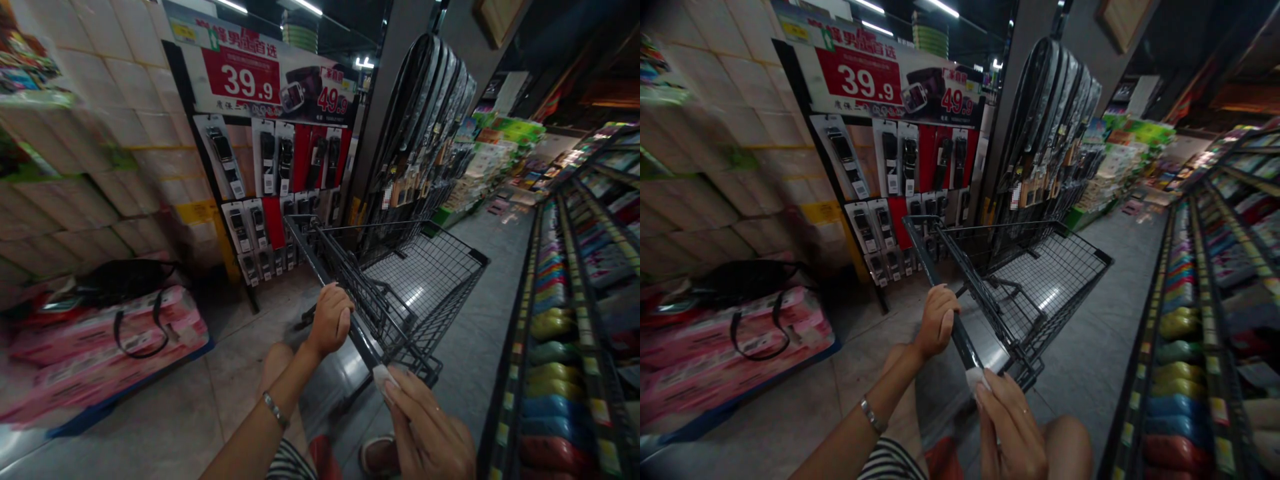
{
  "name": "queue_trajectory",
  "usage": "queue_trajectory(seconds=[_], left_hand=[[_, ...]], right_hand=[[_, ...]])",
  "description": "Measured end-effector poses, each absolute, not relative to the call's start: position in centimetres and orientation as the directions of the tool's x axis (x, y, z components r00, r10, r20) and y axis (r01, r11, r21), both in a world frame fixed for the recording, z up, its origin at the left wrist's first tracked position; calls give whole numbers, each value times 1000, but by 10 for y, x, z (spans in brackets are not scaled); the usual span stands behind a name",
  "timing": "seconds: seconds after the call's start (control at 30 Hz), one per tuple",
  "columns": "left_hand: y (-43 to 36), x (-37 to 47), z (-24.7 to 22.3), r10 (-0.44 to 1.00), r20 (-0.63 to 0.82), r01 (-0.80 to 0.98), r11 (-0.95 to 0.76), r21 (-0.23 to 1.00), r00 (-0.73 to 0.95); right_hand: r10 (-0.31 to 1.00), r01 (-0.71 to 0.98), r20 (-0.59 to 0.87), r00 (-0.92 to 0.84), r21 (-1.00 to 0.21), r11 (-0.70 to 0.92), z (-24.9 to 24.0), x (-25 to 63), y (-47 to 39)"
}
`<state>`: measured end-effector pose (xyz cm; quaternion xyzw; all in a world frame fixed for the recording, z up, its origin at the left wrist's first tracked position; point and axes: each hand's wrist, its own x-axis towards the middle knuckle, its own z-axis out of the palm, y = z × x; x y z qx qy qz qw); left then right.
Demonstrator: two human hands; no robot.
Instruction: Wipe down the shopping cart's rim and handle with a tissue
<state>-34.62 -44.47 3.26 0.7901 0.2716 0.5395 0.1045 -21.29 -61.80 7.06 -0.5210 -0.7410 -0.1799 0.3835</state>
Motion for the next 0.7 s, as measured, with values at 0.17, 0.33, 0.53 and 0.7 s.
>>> queue_trajectory(seconds=[0.17,0.33,0.53,0.7], left_hand=[[-445,-344,29,533,808,312,-835,454,252],[-442,-345,28,524,812,312,-840,444,257],[-438,-348,31,525,803,329,-839,434,280],[-439,-349,29,520,801,339,-841,421,297]], right_hand=[[547,907,809,-218,-40,420,61,-220,-619],[524,910,827,-207,-33,412,56,-241,-600],[502,852,838,-216,-89,516,61,-233,-605],[544,848,799,-257,-84,523,60,-214,-633]])
